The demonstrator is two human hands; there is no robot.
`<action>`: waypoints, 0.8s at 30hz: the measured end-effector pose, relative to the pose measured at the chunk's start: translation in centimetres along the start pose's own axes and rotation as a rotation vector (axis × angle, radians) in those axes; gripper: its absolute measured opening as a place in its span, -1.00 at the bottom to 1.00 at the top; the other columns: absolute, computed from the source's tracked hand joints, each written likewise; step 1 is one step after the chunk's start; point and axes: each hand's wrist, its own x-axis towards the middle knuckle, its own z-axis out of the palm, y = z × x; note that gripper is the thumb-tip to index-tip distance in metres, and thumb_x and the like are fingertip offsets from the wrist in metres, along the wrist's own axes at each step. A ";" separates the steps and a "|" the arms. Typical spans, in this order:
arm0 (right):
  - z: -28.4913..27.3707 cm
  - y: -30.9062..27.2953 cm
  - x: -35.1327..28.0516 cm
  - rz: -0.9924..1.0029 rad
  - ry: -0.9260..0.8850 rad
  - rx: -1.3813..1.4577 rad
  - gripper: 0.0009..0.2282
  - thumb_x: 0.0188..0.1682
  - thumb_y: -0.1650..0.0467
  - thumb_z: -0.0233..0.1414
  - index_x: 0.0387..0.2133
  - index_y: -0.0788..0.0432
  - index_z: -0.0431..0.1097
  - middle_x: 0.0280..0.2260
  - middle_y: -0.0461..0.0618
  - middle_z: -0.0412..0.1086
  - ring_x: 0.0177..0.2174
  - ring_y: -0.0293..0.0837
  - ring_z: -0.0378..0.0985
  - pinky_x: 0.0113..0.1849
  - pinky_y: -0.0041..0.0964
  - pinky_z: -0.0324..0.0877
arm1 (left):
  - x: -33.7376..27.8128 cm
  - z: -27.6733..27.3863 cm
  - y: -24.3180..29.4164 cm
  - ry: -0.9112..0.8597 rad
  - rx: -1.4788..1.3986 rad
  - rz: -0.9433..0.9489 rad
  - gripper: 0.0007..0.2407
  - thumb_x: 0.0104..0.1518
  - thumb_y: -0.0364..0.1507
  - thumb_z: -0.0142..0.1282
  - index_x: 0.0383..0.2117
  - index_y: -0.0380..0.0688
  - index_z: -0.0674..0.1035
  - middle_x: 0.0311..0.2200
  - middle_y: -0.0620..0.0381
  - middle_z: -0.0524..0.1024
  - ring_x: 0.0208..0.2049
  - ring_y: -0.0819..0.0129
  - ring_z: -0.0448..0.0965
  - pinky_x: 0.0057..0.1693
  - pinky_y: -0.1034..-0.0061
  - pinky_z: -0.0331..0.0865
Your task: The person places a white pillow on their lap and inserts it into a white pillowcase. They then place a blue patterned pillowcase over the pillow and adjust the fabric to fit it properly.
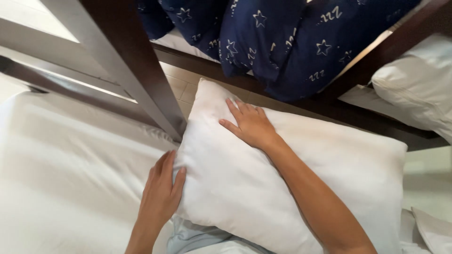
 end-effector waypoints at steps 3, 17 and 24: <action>0.2 -0.7 -2.0 0.017 0.072 -0.067 -0.33 0.10 -0.04 -0.21 0.37 0.08 0.00 0.29 0.19 0.11 0.23 0.13 0.16 0.18 0.08 0.02 | 2.1 0.3 2.5 0.022 -0.006 0.276 -0.51 0.25 -0.25 0.01 0.23 -0.33 0.34 0.26 -0.26 0.30 0.25 -0.14 0.29 0.28 0.17 0.18; 3.5 0.9 -3.6 0.034 0.403 -0.213 -0.48 0.12 0.10 -0.10 0.23 0.16 0.26 0.17 0.18 0.30 0.14 0.09 0.29 0.12 0.03 0.14 | 27.8 15.1 3.8 -0.438 0.150 0.059 -0.38 0.29 0.00 -0.20 0.30 -0.29 0.25 0.31 -0.26 0.18 0.33 -0.10 0.16 0.30 0.02 0.11; -0.4 1.9 -3.8 0.127 0.416 0.238 -0.53 0.13 0.13 -0.13 0.19 0.15 0.30 0.12 0.13 0.39 0.13 0.06 0.38 0.13 -0.05 0.19 | 22.1 13.5 4.9 0.136 -0.628 0.298 -0.73 0.25 -0.42 0.13 0.04 -0.22 0.54 -0.11 -0.04 0.62 -0.05 0.21 0.62 0.07 0.46 0.44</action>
